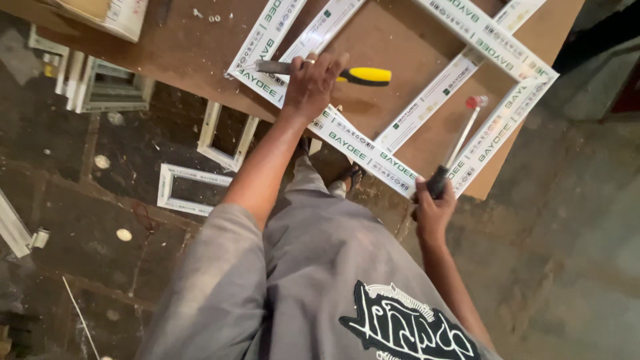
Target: The person assembles a white window frame on a workbench. They use a hammer and a chisel to tap the frame corners together, then rotate the frame to work on different sides. The person repeats this process for multiple frames, occasionally picking up new pieces from a nearby box.
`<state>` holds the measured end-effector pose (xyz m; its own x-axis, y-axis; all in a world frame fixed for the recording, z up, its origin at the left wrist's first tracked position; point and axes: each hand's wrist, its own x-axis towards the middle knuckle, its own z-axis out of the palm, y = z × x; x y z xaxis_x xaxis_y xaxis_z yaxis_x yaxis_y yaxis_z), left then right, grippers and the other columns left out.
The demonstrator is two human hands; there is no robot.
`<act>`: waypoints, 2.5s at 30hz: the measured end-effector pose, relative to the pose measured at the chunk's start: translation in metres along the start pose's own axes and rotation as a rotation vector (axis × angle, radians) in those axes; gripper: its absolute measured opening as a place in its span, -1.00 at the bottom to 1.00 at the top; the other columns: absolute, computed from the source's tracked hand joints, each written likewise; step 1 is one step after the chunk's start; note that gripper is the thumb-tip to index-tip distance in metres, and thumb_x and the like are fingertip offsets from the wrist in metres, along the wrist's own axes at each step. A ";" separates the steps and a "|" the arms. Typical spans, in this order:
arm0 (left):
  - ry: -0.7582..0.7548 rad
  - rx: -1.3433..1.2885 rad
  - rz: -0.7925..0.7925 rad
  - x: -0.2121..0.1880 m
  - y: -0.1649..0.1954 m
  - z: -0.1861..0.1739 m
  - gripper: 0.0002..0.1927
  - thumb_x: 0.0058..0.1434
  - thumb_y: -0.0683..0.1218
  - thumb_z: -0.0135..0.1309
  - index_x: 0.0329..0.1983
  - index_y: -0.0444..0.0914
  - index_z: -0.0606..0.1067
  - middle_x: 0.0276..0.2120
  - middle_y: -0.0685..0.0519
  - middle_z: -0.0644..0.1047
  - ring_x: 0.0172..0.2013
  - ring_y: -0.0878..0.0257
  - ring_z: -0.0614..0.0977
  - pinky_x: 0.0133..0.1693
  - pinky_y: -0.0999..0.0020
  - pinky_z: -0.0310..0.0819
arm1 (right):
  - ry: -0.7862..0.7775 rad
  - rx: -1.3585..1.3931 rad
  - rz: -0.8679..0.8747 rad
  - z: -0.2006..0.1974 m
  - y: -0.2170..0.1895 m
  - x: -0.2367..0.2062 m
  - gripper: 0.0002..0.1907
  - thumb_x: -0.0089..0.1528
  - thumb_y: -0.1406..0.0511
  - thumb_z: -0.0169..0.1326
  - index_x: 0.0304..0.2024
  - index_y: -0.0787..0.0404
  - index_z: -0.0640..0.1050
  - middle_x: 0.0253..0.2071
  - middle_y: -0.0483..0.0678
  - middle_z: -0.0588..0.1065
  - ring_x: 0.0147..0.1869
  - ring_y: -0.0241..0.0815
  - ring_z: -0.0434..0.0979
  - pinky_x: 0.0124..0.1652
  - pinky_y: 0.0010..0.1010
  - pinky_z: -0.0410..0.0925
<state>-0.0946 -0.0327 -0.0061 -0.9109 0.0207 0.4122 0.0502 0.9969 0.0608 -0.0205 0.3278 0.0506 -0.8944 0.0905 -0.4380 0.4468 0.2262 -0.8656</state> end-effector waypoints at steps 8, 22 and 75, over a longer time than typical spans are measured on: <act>-0.085 -0.139 -0.007 0.004 -0.021 0.033 -0.47 0.29 -0.18 0.05 0.34 0.01 0.41 -0.16 0.08 0.47 -0.10 0.17 0.54 0.02 0.06 0.26 | -0.065 0.192 0.047 0.085 -0.001 -0.017 -0.83 0.30 0.37 0.18 -0.24 0.22 0.41 -0.48 -0.12 0.41 -0.51 -0.33 0.40 -0.50 -0.49 0.29; 0.010 -0.162 -0.144 0.006 -0.033 0.022 -0.50 0.31 -0.17 0.05 0.31 0.02 0.42 -0.14 0.14 0.43 -0.10 0.20 0.48 -0.02 0.13 0.27 | 0.003 0.133 0.023 0.124 -0.020 -0.022 -0.83 0.31 0.37 0.17 -0.26 0.24 0.41 -0.50 -0.11 0.42 -0.52 -0.32 0.41 -0.49 -0.49 0.29; 0.055 -0.300 -0.221 0.013 -0.023 0.034 -0.63 0.35 0.16 0.16 -0.02 -0.15 0.39 -0.22 0.11 0.56 -0.13 0.08 0.52 -0.08 0.09 0.26 | -0.398 0.204 0.066 0.086 -0.035 0.022 -0.76 0.48 0.18 -0.10 0.09 0.14 0.25 -0.46 -0.09 0.32 -0.47 -0.27 0.36 -0.48 -0.44 0.33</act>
<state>-0.1218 -0.0527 -0.0333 -0.8904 -0.2047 0.4066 -0.0202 0.9101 0.4139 -0.0540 0.2387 0.0502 -0.8043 -0.2906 -0.5183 0.5329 0.0329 -0.8455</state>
